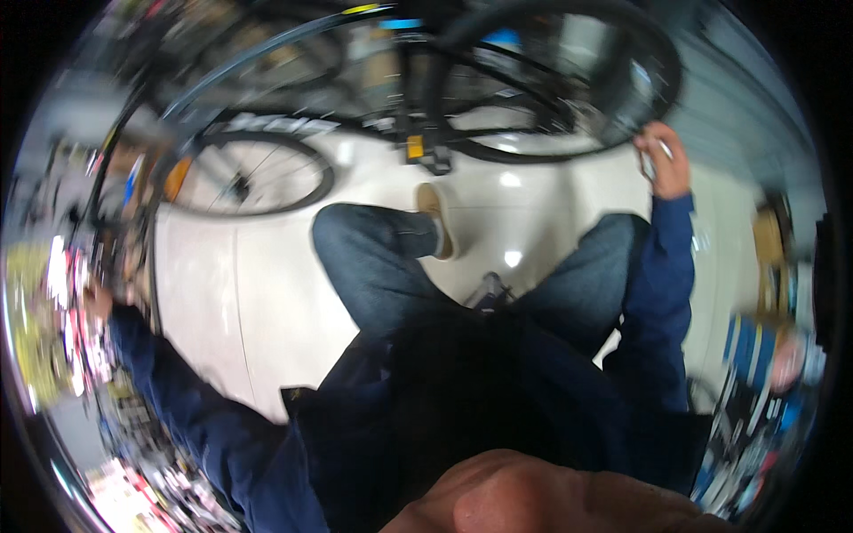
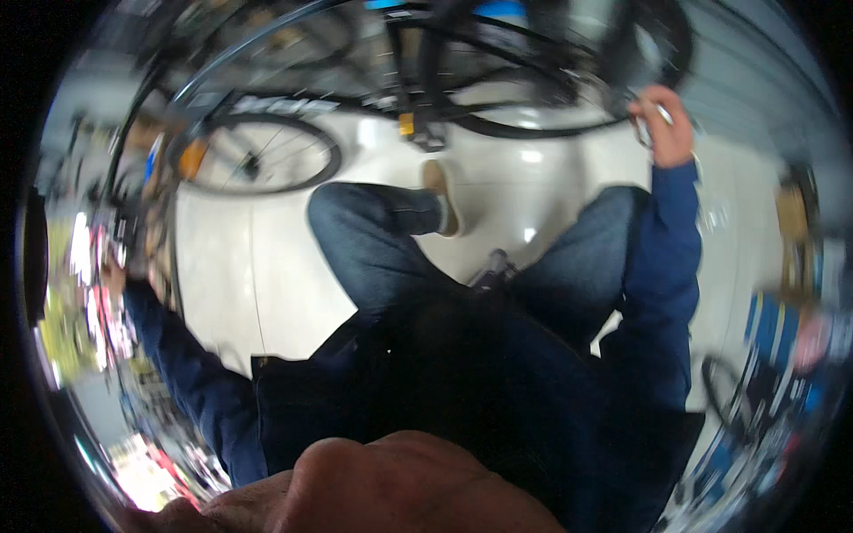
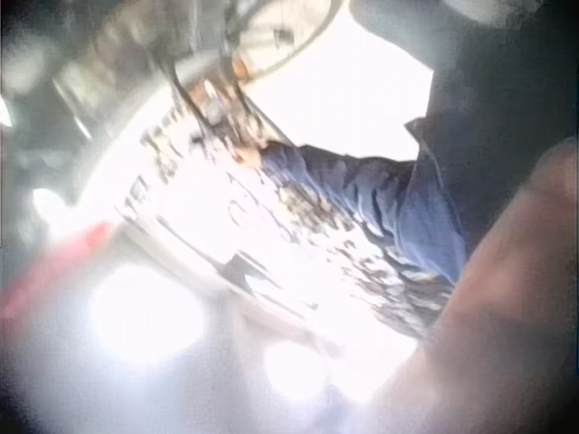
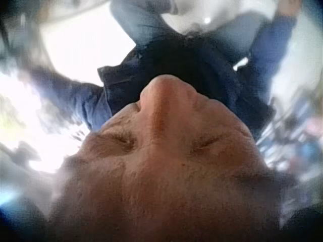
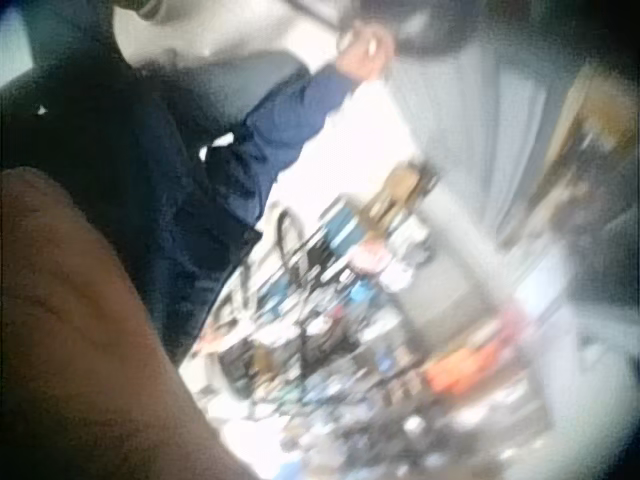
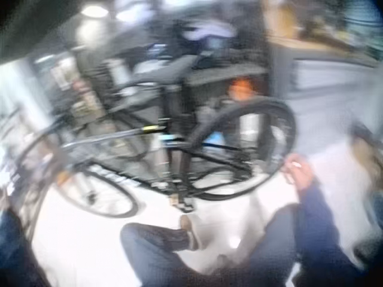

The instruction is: The person uses a screwdriver to adjust the rear derailleur of a bicycle, then wipes the handlebar with a cloth and applies lubricant from a small bottle. The person continues to adjust the derailleur and wipe the handlebar repeatedly.

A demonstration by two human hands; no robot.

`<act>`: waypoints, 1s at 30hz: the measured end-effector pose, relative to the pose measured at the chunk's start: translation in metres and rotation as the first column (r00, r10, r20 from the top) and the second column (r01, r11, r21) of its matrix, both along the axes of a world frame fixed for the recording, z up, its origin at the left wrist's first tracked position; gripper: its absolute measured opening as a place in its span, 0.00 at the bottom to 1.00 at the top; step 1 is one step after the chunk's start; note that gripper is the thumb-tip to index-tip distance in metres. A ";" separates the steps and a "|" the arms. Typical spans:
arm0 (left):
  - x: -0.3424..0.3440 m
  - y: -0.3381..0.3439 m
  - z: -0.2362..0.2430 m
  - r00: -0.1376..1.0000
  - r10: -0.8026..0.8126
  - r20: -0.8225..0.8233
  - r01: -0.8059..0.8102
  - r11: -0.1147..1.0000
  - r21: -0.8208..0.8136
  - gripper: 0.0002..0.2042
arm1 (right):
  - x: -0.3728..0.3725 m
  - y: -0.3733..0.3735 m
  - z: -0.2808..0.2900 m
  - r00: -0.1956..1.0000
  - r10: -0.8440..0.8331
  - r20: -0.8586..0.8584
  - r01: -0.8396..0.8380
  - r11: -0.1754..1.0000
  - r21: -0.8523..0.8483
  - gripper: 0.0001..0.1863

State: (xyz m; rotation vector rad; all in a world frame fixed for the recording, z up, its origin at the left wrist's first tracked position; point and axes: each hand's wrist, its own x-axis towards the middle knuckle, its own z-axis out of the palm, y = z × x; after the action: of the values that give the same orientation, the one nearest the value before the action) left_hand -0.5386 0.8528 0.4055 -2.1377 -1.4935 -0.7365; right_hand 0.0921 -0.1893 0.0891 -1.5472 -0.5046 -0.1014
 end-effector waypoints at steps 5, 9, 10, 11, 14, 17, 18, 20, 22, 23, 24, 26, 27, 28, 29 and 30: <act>-0.021 -0.149 0.022 0.429 -0.523 0.737 0.521 0.809 0.271 0.20 | -0.005 0.080 0.062 0.931 0.347 -0.113 -0.325 0.929 0.175 0.09; 0.007 -0.232 0.018 0.379 -0.523 0.763 0.524 0.801 0.289 0.21 | -0.022 0.148 0.112 0.829 0.552 -0.091 -0.522 0.821 0.230 0.09; 0.022 -0.235 0.014 0.428 -0.524 0.736 0.503 0.815 0.288 0.21 | -0.026 0.166 0.122 0.816 0.565 -0.123 -0.530 0.815 0.233 0.10; 0.034 -0.234 0.008 0.456 -0.466 0.758 0.462 0.852 0.245 0.21 | -0.030 0.185 0.132 0.757 0.628 -0.181 -0.561 0.767 0.313 0.11; 0.080 -0.212 -0.018 0.322 -0.470 0.822 0.489 0.826 0.281 0.21 | -0.035 0.249 0.164 0.704 0.704 -0.091 -0.675 0.704 0.222 0.12; 0.109 -0.183 -0.015 0.290 -0.446 0.847 0.539 0.807 0.241 0.20 | -0.033 0.311 0.203 0.643 0.746 -0.176 -0.730 0.666 0.156 0.12; 0.115 -0.175 -0.014 0.344 -0.447 0.826 0.524 0.821 0.226 0.19 | -0.032 0.329 0.214 0.614 0.770 -0.171 -0.769 0.633 0.088 0.11; 0.126 -0.164 -0.015 0.279 -0.436 0.856 0.561 0.797 0.223 0.17 | -0.035 0.372 0.231 0.576 0.784 -0.230 -0.802 0.597 0.027 0.09; 0.127 -0.164 -0.014 0.297 -0.294 0.909 0.562 0.823 0.083 0.17 | -0.050 0.405 0.243 0.557 0.771 -0.307 -0.813 0.583 -0.012 0.08; 0.126 -0.169 -0.014 0.279 -0.274 0.920 0.574 0.816 0.069 0.16 | -0.059 0.422 0.252 0.539 0.758 -0.369 -0.821 0.571 -0.026 0.08; 0.124 -0.176 -0.011 0.284 -0.258 0.923 0.599 0.800 0.039 0.16 | -0.069 0.439 0.264 0.508 0.772 -0.382 -0.843 0.537 -0.035 0.10; 0.117 -0.201 0.005 0.283 -0.164 0.945 0.671 0.738 -0.073 0.15 | -0.096 0.476 0.296 0.404 0.791 -0.460 -0.890 0.456 0.003 0.12; 0.111 -0.218 0.017 0.261 -0.114 0.959 0.754 0.644 -0.129 0.15 | -0.114 0.496 0.317 0.328 0.798 -0.506 -0.910 0.410 0.058 0.12; 0.107 -0.242 0.028 0.310 -0.036 0.950 0.789 0.567 -0.236 0.15 | -0.134 0.515 0.337 0.302 0.796 -0.525 -0.922 0.384 0.050 0.13; 0.109 -0.266 0.042 0.295 0.050 0.954 0.812 0.513 -0.278 0.15 | -0.157 0.533 0.360 0.254 0.787 -0.561 -0.929 0.360 0.083 0.13; 0.110 -0.288 0.060 0.269 0.089 0.959 0.872 0.400 -0.282 0.14 | -0.183 0.551 0.383 0.245 0.785 -0.569 -0.931 0.354 0.086 0.13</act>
State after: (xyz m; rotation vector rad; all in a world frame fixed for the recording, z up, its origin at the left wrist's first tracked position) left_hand -0.4283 0.5644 0.4651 -3.3257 -1.8877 -2.1113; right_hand -0.0909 0.3615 0.4725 -1.2388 -0.9038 1.3398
